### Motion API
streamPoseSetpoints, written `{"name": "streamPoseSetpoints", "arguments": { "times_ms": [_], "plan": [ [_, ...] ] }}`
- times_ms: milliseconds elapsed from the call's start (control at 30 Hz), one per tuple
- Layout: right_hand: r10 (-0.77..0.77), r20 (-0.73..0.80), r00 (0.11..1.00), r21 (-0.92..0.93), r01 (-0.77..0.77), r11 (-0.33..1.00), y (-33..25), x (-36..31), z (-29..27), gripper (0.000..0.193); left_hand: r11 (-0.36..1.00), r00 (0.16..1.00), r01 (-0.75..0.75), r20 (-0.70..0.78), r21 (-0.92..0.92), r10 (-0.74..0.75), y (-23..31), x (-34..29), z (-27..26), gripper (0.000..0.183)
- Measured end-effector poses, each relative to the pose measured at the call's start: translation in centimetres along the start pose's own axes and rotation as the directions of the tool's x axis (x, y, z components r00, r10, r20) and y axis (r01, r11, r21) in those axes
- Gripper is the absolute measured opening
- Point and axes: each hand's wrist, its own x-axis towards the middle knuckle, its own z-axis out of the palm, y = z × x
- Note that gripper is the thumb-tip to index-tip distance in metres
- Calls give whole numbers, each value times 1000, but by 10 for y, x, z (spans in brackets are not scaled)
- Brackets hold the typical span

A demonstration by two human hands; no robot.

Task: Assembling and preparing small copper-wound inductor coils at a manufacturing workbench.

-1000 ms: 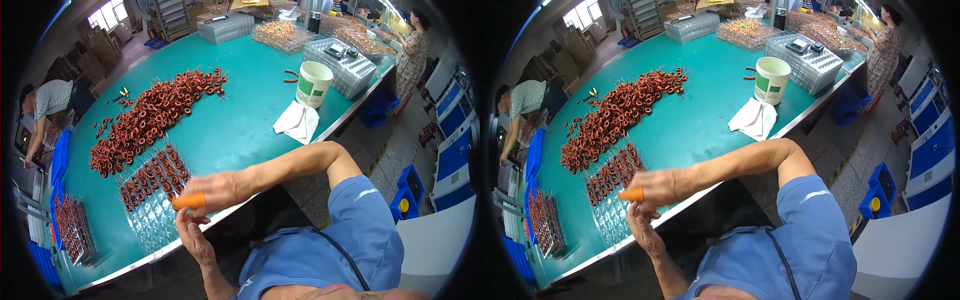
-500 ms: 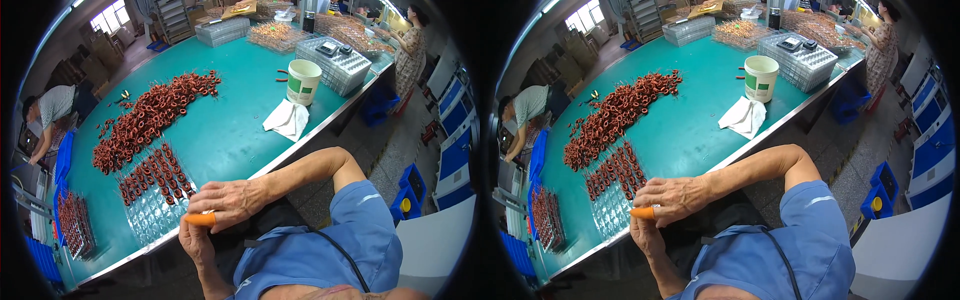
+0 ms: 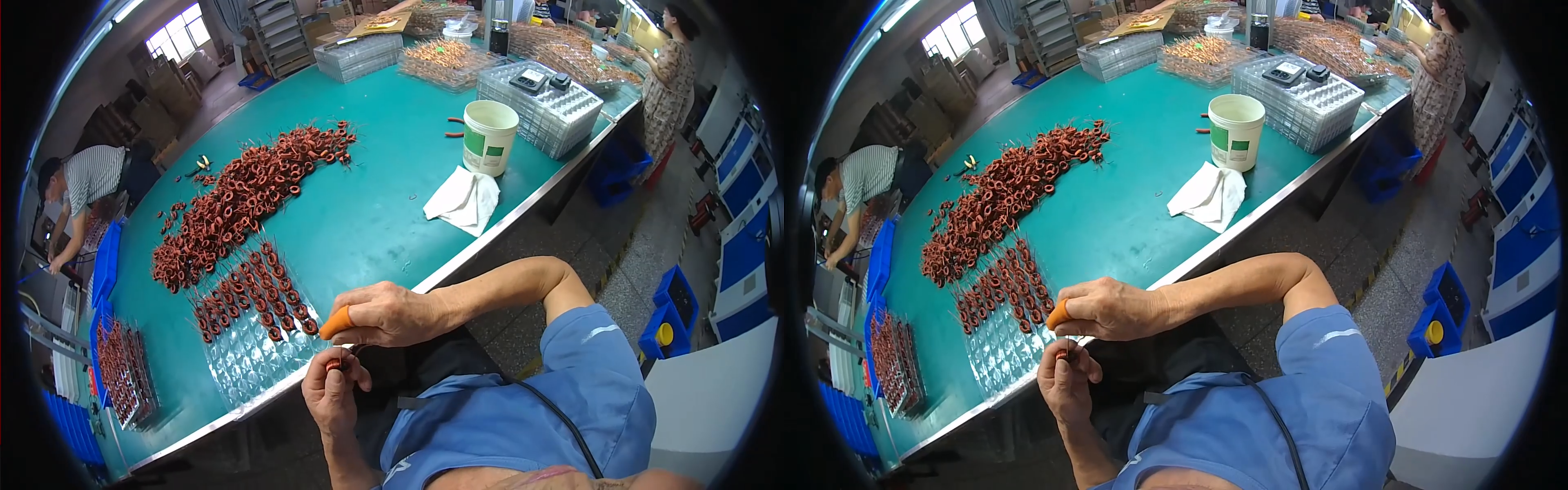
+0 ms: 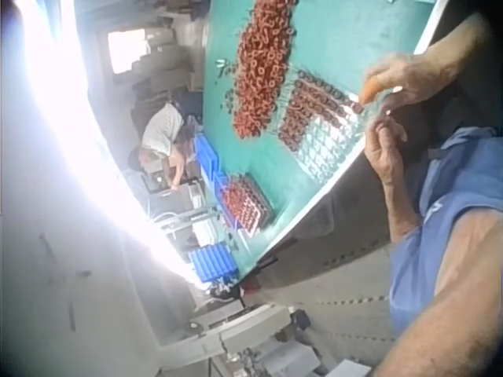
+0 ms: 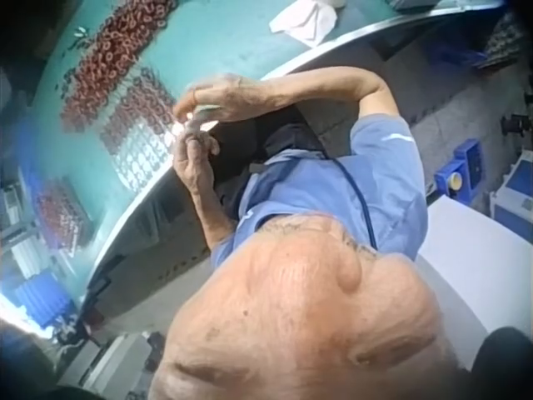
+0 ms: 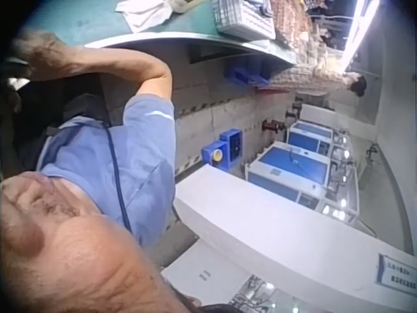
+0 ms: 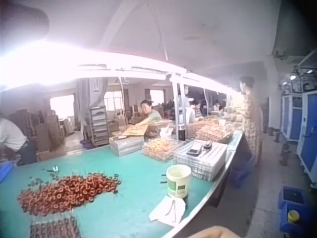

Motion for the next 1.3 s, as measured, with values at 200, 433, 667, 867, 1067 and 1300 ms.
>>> {"name": "streamPoseSetpoints", "arguments": {
  "times_ms": [200,433,667,867,1067,1300],
  "plan": [
    [343,52,938,267,-344,900,-15,3,-8,21,977,995,95,54,-191,-87,2,2,13,38],
    [34,42,999,-204,-25,979,5,-1,-12,14,1000,995,17,-95,14,-16,-1,6,18,27],
    [-156,-88,984,-282,126,951,-6,-7,3,12,989,955,-125,-262,81,142,-16,28,6,18],
    [197,-128,972,-47,-204,978,2,-2,3,13,976,937,-195,-274,98,215,-11,22,5,16],
    [-326,-104,940,-492,236,838,-8,-5,14,18,977,889,-209,-407,44,208,-13,28,5,17],
    [-111,-173,979,-373,39,927,11,-1,5,16,998,972,-46,-231,-51,33,-15,36,-4,20]
  ]
}}
